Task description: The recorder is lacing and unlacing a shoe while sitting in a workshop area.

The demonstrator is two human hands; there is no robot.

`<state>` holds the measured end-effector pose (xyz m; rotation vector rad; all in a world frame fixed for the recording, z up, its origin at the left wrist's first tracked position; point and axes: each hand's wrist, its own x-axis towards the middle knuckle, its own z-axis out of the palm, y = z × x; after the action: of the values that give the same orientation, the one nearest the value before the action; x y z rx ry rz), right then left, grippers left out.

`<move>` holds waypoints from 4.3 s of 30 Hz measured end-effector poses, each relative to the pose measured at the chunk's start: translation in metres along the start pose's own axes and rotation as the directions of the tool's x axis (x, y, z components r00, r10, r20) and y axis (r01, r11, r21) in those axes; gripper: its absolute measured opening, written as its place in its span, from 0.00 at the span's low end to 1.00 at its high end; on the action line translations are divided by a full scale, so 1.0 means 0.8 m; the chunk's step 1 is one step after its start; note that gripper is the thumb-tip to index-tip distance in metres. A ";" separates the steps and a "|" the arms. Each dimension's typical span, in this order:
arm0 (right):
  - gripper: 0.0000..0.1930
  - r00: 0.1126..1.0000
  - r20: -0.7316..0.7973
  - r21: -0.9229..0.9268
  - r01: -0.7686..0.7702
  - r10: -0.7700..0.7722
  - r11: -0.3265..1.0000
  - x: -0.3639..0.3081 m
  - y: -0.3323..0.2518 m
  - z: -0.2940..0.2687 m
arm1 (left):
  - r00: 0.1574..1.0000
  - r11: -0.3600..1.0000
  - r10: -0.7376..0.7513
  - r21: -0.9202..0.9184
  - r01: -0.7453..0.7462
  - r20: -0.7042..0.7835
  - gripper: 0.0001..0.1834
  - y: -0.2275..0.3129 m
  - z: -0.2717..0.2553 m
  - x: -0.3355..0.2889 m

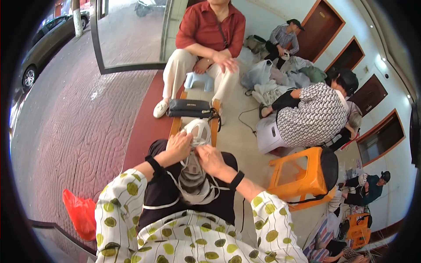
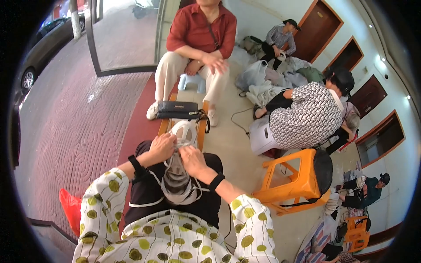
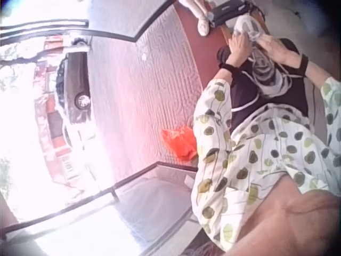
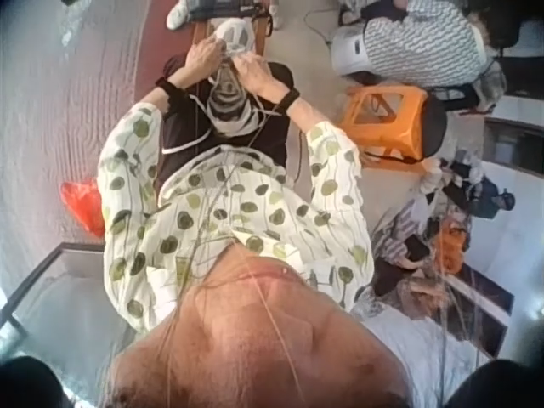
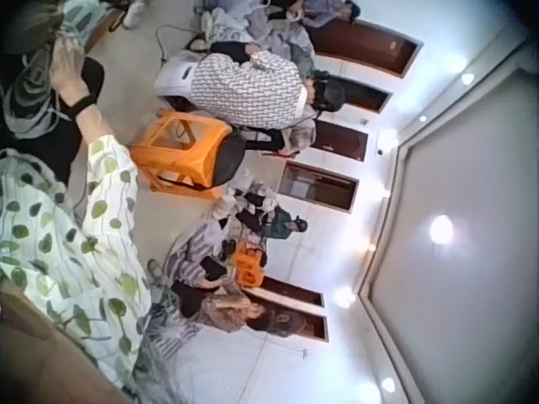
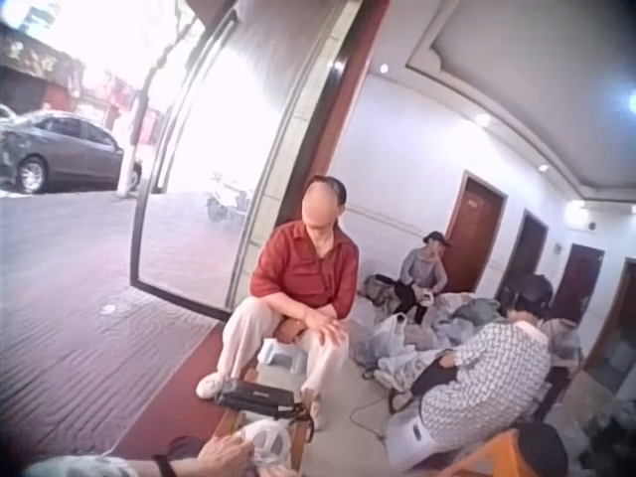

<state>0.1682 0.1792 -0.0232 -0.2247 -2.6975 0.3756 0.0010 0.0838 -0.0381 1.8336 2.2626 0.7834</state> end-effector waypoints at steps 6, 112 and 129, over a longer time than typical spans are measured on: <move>0.08 0.998 0.043 -0.040 -0.038 0.040 0.998 -0.003 -0.009 -0.016 | 0.994 0.999 0.026 0.037 -0.022 -0.105 0.08 0.021 0.001 0.008; 0.12 0.596 0.146 0.985 -0.159 0.790 -0.062 -0.194 0.038 -0.170 | 0.860 0.983 0.077 -0.182 0.018 0.504 0.20 -0.003 -0.041 0.026; 0.12 0.628 0.268 0.566 -0.717 0.731 0.408 -0.208 0.050 -0.150 | 0.989 0.996 0.066 -0.070 -0.057 0.131 0.26 0.007 -0.023 0.006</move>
<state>0.3721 0.2100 0.0091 -1.2030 -2.0963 1.4942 -0.0030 0.0836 -0.0185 1.8745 2.0835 0.7129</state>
